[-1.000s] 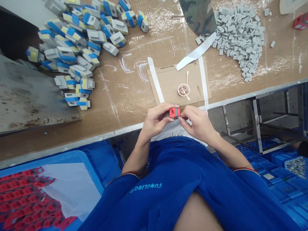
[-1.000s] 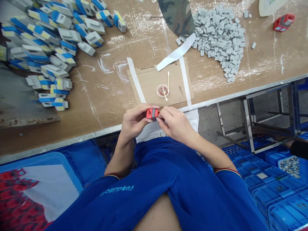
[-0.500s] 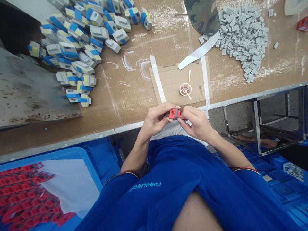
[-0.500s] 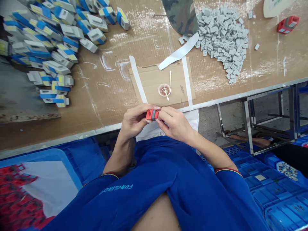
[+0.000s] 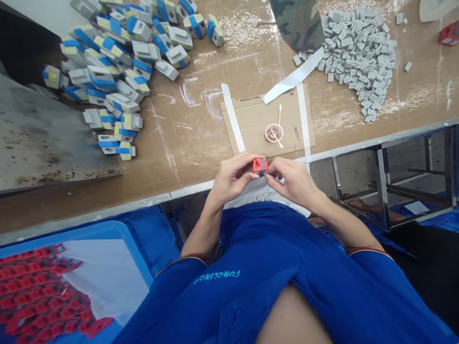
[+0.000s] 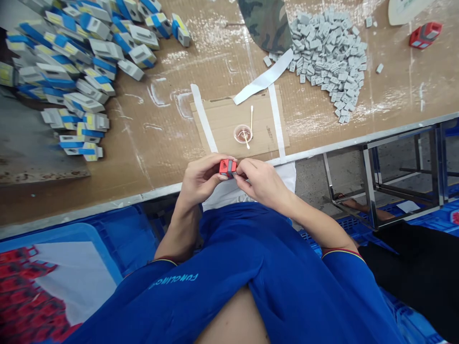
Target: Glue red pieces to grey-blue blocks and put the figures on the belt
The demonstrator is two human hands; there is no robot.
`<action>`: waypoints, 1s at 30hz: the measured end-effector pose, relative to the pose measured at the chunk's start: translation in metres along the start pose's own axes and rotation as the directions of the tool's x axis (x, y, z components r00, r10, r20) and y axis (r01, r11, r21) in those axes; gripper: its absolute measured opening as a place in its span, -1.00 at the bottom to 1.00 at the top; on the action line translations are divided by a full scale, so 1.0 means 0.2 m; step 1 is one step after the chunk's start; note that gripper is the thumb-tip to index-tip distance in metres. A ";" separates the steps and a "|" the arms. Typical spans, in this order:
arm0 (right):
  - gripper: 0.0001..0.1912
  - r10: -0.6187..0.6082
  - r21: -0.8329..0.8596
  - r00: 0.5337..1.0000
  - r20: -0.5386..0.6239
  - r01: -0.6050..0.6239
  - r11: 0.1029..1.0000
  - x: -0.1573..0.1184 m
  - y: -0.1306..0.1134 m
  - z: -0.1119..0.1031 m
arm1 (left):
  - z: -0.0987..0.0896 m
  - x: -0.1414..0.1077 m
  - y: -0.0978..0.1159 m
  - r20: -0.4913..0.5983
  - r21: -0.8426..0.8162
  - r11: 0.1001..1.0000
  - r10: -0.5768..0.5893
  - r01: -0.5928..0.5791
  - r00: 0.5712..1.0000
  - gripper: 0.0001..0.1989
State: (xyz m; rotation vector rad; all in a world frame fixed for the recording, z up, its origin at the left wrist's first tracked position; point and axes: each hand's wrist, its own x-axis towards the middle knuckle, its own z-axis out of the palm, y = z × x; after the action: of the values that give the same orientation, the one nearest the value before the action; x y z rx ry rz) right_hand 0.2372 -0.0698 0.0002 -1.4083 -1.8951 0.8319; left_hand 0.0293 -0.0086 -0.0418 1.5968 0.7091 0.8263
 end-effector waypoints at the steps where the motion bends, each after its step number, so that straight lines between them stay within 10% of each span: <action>1: -0.80 -0.005 0.007 1.000 0.002 0.005 1.000 0.00 0.00 0.00 | 0.00 0.00 0.00 0.006 0.010 1.000 0.005 -0.005 1.000 -0.61; 30: -0.81 0.066 0.095 0.998 0.013 -0.067 0.993 0.00 -0.02 -0.01 | 0.00 0.00 -0.01 0.012 -0.050 0.998 -0.025 0.025 1.000 -0.57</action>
State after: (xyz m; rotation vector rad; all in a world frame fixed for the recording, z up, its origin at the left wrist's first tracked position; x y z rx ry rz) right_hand 0.2370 -0.0712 0.0038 -1.4180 -1.7989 0.9504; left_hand 0.0288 -0.0088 -0.0434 1.5442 0.6941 0.8100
